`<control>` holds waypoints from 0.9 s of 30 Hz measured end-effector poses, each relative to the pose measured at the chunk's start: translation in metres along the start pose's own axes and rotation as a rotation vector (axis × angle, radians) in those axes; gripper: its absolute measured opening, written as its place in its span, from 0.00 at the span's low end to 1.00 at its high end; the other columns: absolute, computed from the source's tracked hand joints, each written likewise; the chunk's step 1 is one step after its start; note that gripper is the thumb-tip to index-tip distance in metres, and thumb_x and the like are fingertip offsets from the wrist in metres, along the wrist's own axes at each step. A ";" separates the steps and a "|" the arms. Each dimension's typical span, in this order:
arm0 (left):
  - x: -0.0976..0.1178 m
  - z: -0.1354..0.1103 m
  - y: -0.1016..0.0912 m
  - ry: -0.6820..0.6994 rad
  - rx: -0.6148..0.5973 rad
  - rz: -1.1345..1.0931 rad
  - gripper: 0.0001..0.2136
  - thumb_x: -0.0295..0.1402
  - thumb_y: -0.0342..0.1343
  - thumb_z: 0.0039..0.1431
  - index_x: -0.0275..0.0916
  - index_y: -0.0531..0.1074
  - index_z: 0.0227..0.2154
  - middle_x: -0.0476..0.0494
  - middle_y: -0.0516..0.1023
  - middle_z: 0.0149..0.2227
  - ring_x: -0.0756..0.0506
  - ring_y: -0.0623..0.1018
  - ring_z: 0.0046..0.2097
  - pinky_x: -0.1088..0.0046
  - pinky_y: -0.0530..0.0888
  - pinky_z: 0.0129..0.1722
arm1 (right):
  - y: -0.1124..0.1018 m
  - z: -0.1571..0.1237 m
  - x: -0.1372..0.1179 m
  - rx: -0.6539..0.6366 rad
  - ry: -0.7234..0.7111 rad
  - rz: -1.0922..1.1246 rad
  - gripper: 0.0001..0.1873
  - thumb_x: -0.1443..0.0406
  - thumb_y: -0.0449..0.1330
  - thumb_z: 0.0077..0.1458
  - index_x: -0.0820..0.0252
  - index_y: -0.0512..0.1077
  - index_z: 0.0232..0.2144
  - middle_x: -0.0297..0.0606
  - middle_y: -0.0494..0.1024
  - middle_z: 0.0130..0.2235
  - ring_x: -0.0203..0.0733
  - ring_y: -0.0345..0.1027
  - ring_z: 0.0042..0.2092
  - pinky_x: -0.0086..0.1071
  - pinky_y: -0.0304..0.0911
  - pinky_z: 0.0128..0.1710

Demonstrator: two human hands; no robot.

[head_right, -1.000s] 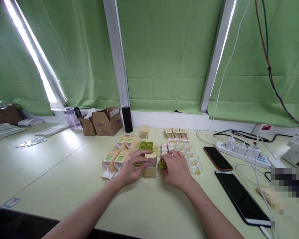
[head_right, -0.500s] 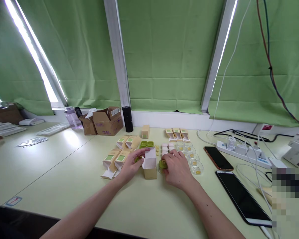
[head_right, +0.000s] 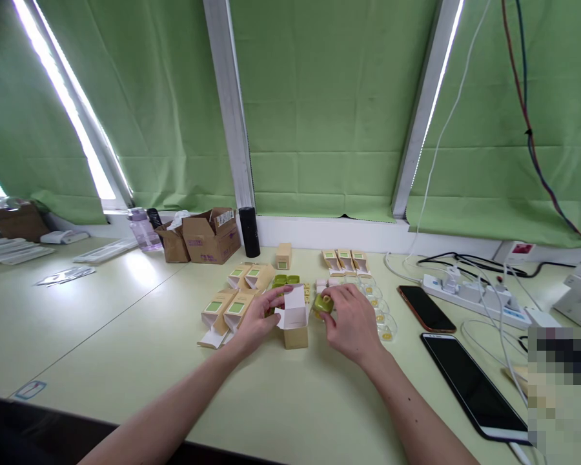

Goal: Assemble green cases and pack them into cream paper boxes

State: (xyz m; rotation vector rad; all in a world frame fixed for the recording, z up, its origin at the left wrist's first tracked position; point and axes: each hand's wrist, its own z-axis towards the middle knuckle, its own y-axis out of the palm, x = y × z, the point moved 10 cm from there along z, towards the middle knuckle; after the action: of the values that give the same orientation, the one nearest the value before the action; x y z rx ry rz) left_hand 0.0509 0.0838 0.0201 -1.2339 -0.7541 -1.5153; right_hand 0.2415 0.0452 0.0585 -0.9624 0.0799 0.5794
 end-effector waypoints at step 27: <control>-0.012 0.000 0.012 -0.076 -0.081 -0.192 0.37 0.22 0.53 0.41 0.38 0.72 0.60 0.36 0.84 0.54 0.39 0.82 0.51 0.69 0.72 0.40 | 0.021 -0.005 0.002 -0.066 0.088 0.542 0.21 0.61 0.55 0.69 0.50 0.58 0.62 0.43 0.79 0.51 0.46 0.78 0.41 0.39 0.72 0.38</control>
State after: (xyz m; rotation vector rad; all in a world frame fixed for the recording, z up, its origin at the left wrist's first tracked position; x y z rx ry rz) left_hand 0.0620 0.0842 0.0077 -1.3162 -0.8893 -1.6756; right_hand 0.2334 0.0509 0.0391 -1.0338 0.4111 1.0423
